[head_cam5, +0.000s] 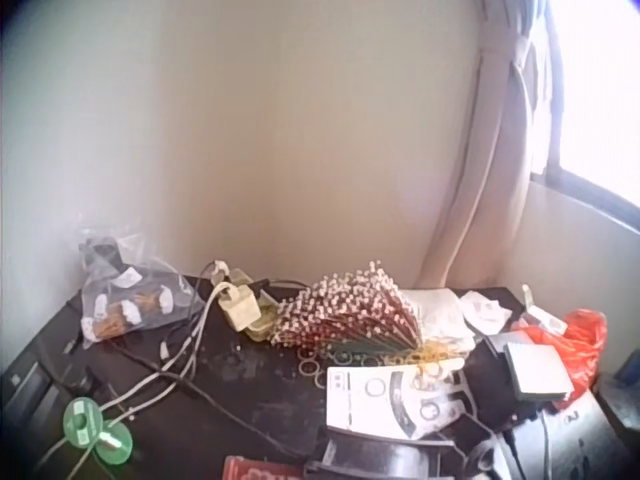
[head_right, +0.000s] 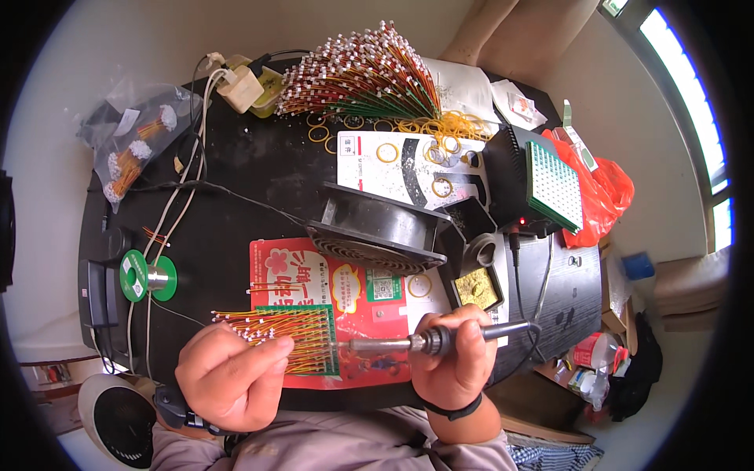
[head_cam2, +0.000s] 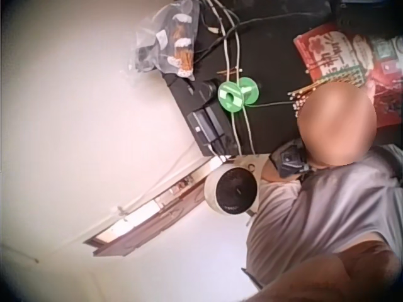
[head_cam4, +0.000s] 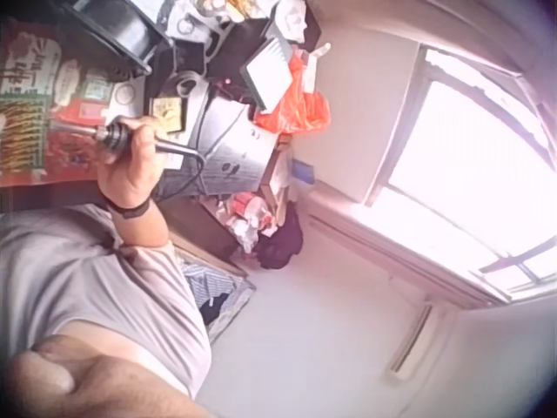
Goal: Soldering a series of small wire connectors onto a circuit board assembly.
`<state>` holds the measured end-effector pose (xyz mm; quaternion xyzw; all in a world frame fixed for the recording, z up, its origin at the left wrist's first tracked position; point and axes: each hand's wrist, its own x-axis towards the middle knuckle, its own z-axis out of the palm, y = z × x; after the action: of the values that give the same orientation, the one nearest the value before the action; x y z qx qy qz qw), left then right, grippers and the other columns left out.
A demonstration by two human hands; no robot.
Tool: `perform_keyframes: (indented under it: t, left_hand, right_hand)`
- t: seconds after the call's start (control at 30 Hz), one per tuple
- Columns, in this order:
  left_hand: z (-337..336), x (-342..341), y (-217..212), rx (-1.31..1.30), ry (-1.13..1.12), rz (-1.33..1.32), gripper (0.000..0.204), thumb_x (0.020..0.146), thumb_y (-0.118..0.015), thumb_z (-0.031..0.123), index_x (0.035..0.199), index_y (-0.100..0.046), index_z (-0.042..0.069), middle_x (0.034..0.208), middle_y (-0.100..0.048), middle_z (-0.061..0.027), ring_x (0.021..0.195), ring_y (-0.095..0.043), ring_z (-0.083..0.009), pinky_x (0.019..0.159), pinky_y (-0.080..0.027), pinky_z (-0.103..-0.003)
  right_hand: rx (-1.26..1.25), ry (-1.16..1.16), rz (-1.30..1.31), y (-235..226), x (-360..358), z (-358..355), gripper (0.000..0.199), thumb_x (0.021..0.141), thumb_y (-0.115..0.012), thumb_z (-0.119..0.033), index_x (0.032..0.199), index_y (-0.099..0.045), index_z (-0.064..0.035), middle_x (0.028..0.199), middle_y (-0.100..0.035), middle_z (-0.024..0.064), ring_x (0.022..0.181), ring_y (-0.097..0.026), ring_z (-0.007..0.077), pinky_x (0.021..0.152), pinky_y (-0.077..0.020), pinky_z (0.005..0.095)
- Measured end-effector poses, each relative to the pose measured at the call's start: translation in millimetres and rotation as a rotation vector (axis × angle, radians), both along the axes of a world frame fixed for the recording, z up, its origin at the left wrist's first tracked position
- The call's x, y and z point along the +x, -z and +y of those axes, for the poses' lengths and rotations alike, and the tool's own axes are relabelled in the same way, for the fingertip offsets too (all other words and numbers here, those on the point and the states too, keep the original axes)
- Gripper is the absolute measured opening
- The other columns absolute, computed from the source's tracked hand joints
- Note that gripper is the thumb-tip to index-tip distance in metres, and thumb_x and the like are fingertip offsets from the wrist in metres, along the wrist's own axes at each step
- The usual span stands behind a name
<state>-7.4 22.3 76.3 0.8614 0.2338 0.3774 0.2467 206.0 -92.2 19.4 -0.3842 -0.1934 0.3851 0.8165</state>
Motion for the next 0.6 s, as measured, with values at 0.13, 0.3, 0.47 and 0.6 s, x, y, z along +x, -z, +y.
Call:
perform_keyframes:
  t: [0.13, 0.3, 0.47, 0.6]
  left_hand:
    - [-0.2, -0.2, 5.3, 0.105, -0.022, -0.029, 0.027, 0.073, -0.072, -0.004, 0.100, -0.074, 0.002, 0.069, -0.059, -0.0035, 0.051, -0.052, -0.0162, 0.048, -0.043, -0.029]
    - [4.5, 2.0, 8.7, 0.234, -0.063, -0.065, 0.025, 0.075, -0.074, 0.001, 0.100, -0.074, -0.003, 0.061, -0.051, 0.0025, 0.047, -0.045, -0.0110, 0.046, -0.037, -0.026]
    - [3.2, 4.5, 13.0, 0.268, -0.047, -0.075, 0.024, 0.076, -0.073, 0.003, 0.099, -0.074, -0.003, 0.059, -0.050, 0.0032, 0.046, -0.044, -0.0107, 0.046, -0.037, -0.025]
    - [2.8, 4.0, 12.2, 0.271, -0.062, -0.078, 0.025, 0.075, -0.073, 0.003, 0.099, -0.074, -0.003, 0.059, -0.050, 0.0036, 0.046, -0.044, -0.0105, 0.046, -0.037, -0.025]
  right_hand:
    - [-0.023, -0.008, 0.005, -1.9, -0.4, 0.6, 0.031, 0.102, -0.052, -0.031, 0.094, -0.055, -0.0015, 0.064, -0.057, 0.0153, 0.046, -0.045, 0.0132, 0.040, -0.0354, 0.0251]
    - [-0.022, 0.002, -0.005, -2.0, -0.1, 2.0, 0.030, 0.102, -0.052, -0.030, 0.093, -0.056, -0.0013, 0.064, -0.057, 0.0156, 0.046, -0.045, 0.0135, 0.040, -0.0351, 0.0254]
    - [-0.028, -0.017, -0.009, -1.0, 1.3, 0.7, 0.030, 0.101, -0.054, -0.030, 0.093, -0.056, -0.0015, 0.064, -0.057, 0.0156, 0.046, -0.044, 0.0135, 0.041, -0.0348, 0.0257]
    - [-0.032, -0.016, -0.017, -1.8, 0.8, 0.5, 0.030, 0.101, -0.054, -0.030, 0.093, -0.056, -0.0015, 0.064, -0.057, 0.0156, 0.046, -0.045, 0.0136, 0.041, -0.0350, 0.0259]
